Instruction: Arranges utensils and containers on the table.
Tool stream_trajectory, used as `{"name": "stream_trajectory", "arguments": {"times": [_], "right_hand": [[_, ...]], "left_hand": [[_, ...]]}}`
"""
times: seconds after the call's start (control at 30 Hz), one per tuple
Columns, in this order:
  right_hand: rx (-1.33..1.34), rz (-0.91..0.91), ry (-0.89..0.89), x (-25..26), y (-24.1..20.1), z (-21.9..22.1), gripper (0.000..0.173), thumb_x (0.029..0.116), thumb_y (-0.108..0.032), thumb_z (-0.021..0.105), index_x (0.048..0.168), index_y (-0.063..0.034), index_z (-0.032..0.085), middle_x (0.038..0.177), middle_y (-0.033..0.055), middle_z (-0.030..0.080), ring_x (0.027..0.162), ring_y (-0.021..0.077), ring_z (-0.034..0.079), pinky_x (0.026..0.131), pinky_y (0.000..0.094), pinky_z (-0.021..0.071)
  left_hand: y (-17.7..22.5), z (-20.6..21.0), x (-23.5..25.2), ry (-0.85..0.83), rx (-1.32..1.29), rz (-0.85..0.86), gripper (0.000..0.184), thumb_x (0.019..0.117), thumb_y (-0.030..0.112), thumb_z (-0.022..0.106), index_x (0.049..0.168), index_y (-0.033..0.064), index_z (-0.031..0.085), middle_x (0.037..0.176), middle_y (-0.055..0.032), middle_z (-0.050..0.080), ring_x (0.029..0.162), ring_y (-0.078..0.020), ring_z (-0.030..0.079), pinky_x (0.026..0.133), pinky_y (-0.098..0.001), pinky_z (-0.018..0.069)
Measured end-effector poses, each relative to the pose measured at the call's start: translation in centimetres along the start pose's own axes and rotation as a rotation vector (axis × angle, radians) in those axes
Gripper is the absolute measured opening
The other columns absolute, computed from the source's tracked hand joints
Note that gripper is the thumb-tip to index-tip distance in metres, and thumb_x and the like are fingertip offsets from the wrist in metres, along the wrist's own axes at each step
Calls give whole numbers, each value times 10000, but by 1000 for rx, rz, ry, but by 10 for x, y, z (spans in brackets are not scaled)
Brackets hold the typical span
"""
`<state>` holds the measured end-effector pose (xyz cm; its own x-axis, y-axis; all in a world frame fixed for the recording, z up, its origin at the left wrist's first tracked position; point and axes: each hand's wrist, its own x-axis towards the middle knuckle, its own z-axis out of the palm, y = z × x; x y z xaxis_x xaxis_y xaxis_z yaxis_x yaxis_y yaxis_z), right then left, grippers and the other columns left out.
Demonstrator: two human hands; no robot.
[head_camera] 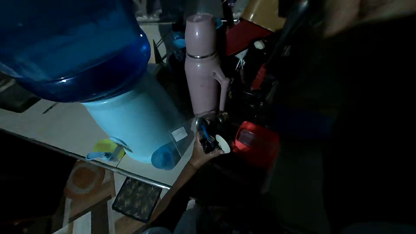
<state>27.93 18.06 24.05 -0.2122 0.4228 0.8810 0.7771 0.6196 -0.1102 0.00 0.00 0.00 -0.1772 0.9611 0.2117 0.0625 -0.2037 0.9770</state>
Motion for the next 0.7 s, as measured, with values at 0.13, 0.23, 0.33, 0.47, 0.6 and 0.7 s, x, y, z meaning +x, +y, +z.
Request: {"name": "stream_trajectory", "arguments": {"times": [0.13, 0.23, 0.33, 0.47, 0.6, 0.7], "right_hand": [[18, 42, -183, 19, -106, -40, 368, 1068, -204, 464, 1123, 87, 682, 1059, 336, 678, 1019, 471, 660, 902, 605, 475], [0, 38, -295, 20, -97, -34, 396, 1077, -206, 409, 1299, 5, 660, 1203, 340, 658, 1151, 532, 617, 972, 662, 433], [11, 95, -334, 17, -85, -19, 407, 1089, -202, 390, 1361, -8, 622, 1306, 306, 634, 1242, 478, 598, 1060, 597, 431], [-24, 218, -509, 18, -78, -3, 424, 1106, -179, 369, 1416, 61, 529, 1370, 362, 561, 1306, 521, 532, 1090, 624, 382], [-31, 196, -427, 13, -67, 15, 425, 1093, -231, 379, 1359, 28, 586, 1271, 337, 631, 1201, 520, 605, 1002, 667, 433], [95, 87, -431, 16, -58, 16, 392, 1085, -230, 427, 1330, -7, 636, 1264, 292, 658, 1193, 453, 635, 1025, 598, 459]], "left_hand": [[0, -1, 0, -7, -10, 10, 1161, 645, 235, 928, 1493, -116, 217, 1298, -143, 575, 1136, -21, 609, 991, -187, 506], [-2, 0, 1, -7, -22, 21, 1157, 653, 225, 926, 1493, -118, 208, 1283, -139, 585, 1124, -23, 619, 991, -191, 511], [-3, 0, 1, -4, -13, 30, 1149, 654, 211, 922, 1492, -120, 210, 1288, -144, 582, 1128, -26, 616, 999, -195, 506], [-2, 0, 1, 3, -16, 20, 1138, 651, 201, 921, 1479, -140, 219, 1281, -158, 584, 1124, -30, 615, 1000, -202, 504], [-1, 0, 1, -13, -25, 33, 1118, 664, 208, 919, 1473, -129, 223, 1263, -133, 594, 1114, -15, 618, 996, -195, 509], [0, -1, 1, -23, -18, 16, 1140, 663, 205, 913, 1496, -109, 202, 1294, -135, 572, 1142, -19, 598, 1005, -190, 495]]}}
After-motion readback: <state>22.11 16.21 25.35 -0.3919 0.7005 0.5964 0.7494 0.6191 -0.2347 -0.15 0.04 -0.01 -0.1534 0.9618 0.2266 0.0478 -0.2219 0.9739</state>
